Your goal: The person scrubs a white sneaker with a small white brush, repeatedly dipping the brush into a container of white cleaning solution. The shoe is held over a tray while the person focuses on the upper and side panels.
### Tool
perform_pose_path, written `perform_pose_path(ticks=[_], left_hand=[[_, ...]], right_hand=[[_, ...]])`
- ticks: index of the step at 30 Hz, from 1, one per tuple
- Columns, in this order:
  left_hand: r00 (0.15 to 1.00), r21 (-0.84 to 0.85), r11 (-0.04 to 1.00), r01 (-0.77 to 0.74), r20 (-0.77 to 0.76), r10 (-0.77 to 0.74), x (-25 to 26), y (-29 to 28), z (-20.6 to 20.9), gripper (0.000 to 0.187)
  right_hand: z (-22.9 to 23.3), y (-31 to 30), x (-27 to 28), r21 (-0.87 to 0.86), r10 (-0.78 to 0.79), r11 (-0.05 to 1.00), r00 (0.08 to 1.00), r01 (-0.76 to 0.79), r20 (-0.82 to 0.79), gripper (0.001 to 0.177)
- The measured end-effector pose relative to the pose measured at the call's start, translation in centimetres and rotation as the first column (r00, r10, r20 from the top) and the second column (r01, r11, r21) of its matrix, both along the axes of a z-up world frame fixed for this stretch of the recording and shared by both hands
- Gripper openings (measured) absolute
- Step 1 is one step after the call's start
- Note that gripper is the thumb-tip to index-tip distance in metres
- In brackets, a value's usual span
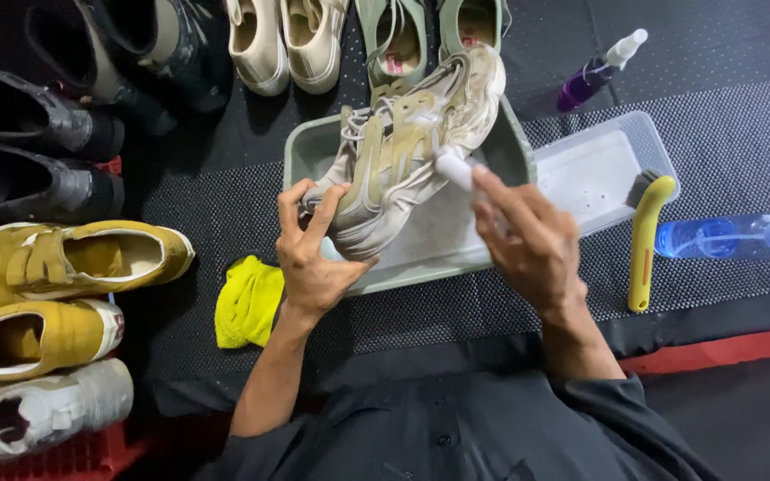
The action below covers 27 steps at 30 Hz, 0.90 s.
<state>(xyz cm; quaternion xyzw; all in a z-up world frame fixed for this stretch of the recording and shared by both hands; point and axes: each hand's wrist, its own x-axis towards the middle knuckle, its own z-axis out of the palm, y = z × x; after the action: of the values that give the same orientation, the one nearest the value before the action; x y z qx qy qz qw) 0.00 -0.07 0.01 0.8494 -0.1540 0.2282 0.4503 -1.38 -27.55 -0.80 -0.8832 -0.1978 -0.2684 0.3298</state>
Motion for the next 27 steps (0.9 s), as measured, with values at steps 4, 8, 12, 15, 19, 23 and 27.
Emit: perform_pose_path(ticks=[4, 8, 12, 15, 19, 23, 27], left_hand=[[1.000, 0.014, 1.000, -0.004, -0.027, 0.005, 0.0, 0.0, 0.3, 0.088], [1.000, -0.016, 1.000, 0.010, -0.029, -0.011, -0.1, 0.1, -0.1, 0.088], [1.000, -0.004, 1.000, 0.022, -0.011, -0.022, 0.0, 0.0, -0.1, 0.085], [1.000, 0.005, 1.000, 0.014, -0.010, -0.014, 0.2, 0.0, -0.2, 0.086], [1.000, 0.002, 1.000, 0.014, -0.012, -0.014, 0.0, 0.1, -0.2, 0.085], [1.000, -0.016, 1.000, 0.002, -0.010, -0.002, 0.2, -0.1, -0.3, 0.087], [1.000, 0.003, 1.000, 0.009, -0.012, -0.009, 0.1, -0.1, 0.0, 0.085]], right_hand=[[3.8, 2.8, -0.8, 0.043, 0.169, 0.985, 0.981, -0.166, -0.093, 0.037], [0.9, -0.2, -0.5, 0.128, 0.041, 0.991, 0.993, -0.026, -0.115, 0.035], [0.8, 1.0, -1.0, 0.056, -0.001, 0.998, 0.994, 0.008, -0.108, 0.029], [1.5, 0.8, -0.9, 0.074, 0.085, 0.995, 0.981, -0.073, -0.177, 0.030], [2.0, -2.5, 1.1, -0.033, -0.115, 0.993, 0.993, 0.115, 0.017, 0.025], [3.0, 0.1, -0.4, -0.034, 0.000, 0.999, 0.994, -0.004, -0.109, 0.018], [0.9, -1.8, 0.9, -0.006, -0.044, 0.999, 0.999, 0.044, -0.004, 0.028]])
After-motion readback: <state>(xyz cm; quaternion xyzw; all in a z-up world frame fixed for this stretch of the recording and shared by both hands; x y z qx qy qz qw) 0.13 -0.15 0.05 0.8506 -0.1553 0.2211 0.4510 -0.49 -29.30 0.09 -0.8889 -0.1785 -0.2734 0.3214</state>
